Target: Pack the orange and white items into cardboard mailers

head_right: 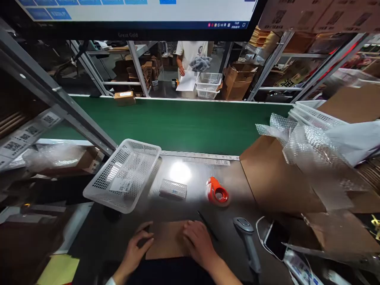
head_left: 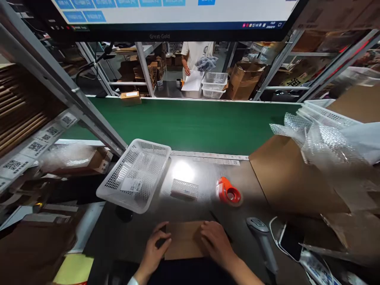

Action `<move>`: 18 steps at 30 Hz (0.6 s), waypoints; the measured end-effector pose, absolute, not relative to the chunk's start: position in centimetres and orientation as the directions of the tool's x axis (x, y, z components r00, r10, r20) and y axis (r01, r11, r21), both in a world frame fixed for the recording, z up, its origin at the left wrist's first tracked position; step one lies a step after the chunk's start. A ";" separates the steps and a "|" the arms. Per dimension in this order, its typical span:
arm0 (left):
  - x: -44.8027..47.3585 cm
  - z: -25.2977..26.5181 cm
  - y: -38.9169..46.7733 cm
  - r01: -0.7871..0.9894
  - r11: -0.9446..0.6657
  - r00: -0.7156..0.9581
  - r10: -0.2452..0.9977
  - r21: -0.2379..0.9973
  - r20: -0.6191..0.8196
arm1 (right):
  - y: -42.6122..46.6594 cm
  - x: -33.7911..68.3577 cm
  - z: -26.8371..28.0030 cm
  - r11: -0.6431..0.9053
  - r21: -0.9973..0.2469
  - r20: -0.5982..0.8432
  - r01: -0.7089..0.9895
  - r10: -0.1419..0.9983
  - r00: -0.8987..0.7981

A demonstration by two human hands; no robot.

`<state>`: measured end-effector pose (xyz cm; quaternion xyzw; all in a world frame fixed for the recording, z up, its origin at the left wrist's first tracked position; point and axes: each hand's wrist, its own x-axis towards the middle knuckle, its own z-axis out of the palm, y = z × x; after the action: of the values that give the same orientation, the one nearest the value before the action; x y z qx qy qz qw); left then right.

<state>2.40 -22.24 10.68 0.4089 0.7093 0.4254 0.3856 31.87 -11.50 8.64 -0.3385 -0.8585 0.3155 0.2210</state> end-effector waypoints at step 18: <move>1.8 8.7 -18.5 -0.045 0.244 -0.243 0.938 0.969 -0.248 | 3.5 34.8 8.8 -0.060 -0.582 -0.151 0.811 0.988 -0.036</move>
<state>1.75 -18.51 8.72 0.3637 0.6133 0.4955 0.4961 34.75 3.53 8.78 -0.6751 -0.6661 0.2722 0.1624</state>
